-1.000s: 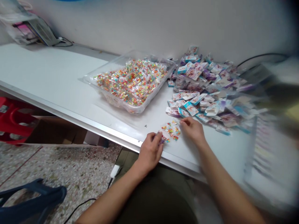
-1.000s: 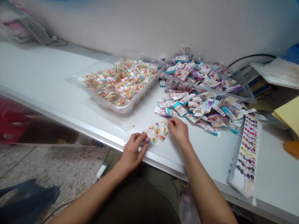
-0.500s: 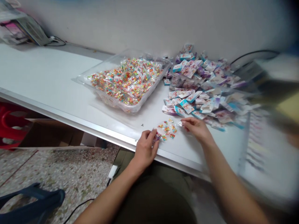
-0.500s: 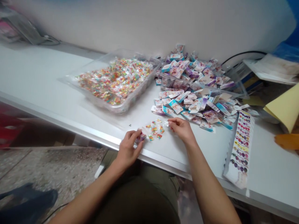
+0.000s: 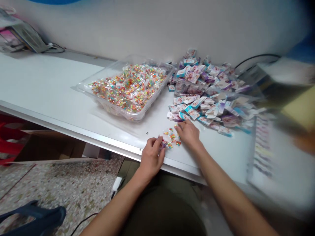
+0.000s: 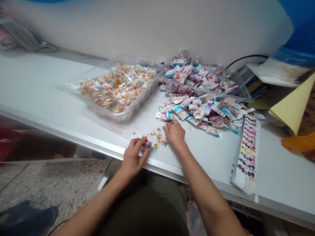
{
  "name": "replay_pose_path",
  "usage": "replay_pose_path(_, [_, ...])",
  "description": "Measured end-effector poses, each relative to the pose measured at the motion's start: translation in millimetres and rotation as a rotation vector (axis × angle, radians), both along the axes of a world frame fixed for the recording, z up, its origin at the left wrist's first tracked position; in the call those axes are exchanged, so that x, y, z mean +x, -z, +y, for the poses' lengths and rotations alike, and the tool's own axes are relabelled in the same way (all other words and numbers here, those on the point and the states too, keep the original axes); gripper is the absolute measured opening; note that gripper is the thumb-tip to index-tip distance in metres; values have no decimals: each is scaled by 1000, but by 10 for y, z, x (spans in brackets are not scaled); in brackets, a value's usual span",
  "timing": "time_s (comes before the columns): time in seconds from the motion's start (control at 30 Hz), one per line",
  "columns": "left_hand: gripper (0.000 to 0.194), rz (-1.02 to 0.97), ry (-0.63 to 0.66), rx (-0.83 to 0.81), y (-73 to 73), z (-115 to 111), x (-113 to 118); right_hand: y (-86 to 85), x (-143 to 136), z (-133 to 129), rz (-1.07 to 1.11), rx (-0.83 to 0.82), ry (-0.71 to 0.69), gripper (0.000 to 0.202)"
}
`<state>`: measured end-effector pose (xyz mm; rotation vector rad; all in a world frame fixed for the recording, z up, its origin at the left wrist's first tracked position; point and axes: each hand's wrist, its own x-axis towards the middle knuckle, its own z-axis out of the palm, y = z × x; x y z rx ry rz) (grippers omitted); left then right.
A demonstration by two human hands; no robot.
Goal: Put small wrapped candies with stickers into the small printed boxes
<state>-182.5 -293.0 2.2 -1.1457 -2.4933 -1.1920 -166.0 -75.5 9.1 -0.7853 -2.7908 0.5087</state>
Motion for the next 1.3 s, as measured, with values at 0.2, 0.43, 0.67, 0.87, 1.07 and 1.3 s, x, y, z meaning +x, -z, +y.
replay_pose_path(0.2, [41,-12,-18,-4,-14,-16,3,-131,31,28,44,-148,-20,22])
replay_pose_path(0.43, [43,-30,-16,-16,31,98,38,-530,372,-364,173,-774,-251,29])
replay_pose_path(0.67, [43,-23,-1,-49,41,97,86,-594,352,-502,-86,-232,-326,19])
replay_pose_path(0.87, [55,47,18,-34,61,131,118,-858,263,-637,-421,250,-458,22])
replay_pose_path(1.07, [45,18,-6,-13,59,110,149,-802,289,-703,-378,182,-431,21])
replay_pose_path(1.3, [44,-16,-54,31,63,113,201,-641,428,-723,-203,155,-356,21])
